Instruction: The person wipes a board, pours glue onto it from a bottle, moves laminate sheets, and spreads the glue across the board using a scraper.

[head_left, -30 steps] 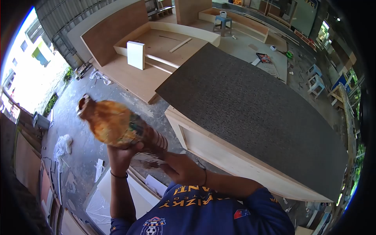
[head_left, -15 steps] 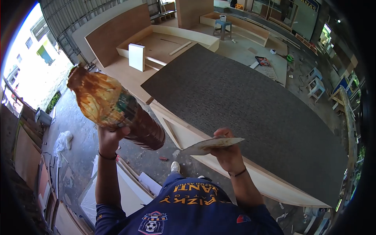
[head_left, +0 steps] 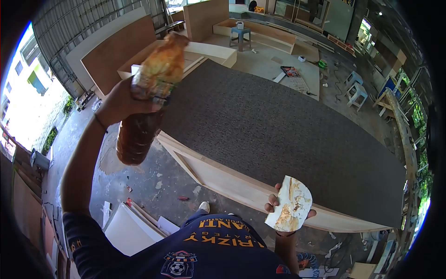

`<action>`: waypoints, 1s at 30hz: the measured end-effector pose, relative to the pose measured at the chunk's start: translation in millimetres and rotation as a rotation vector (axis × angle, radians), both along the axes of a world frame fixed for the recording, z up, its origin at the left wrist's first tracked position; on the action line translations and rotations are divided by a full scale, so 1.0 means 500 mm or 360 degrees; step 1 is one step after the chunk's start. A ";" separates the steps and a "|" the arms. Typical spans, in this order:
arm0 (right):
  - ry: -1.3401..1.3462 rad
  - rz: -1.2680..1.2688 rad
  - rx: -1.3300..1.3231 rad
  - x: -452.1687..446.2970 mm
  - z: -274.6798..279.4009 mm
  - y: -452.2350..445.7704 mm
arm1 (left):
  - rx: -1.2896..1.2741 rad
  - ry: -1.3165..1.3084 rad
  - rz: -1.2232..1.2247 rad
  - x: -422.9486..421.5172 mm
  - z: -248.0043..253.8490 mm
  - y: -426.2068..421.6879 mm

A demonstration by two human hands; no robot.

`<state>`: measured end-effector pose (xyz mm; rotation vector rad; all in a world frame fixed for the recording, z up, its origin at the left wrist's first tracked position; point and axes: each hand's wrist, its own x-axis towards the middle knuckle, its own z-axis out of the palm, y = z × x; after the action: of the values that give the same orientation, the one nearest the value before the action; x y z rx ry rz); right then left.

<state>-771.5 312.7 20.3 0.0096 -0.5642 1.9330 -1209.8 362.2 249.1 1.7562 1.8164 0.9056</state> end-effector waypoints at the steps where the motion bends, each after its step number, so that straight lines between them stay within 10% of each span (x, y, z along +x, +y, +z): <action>1: 0.0043 -0.0056 0.0017 0.001 0.007 -0.006 | 0.0008 0.0005 0.0009 0.008 0.017 0.022; 17: 0.0167 -0.0836 -0.0278 0.199 -0.014 -0.096 | -0.1081 0.1655 -0.0380 0.136 0.059 0.328; 30: -0.1453 -0.2032 -0.0343 0.377 -0.202 -0.211 | -0.1102 0.2153 -0.0501 0.297 0.046 0.416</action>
<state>-583.2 207.2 -80.7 -1.1336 -0.6772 0.6303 -1061.3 570.4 272.2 2.1236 1.9448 -1.2300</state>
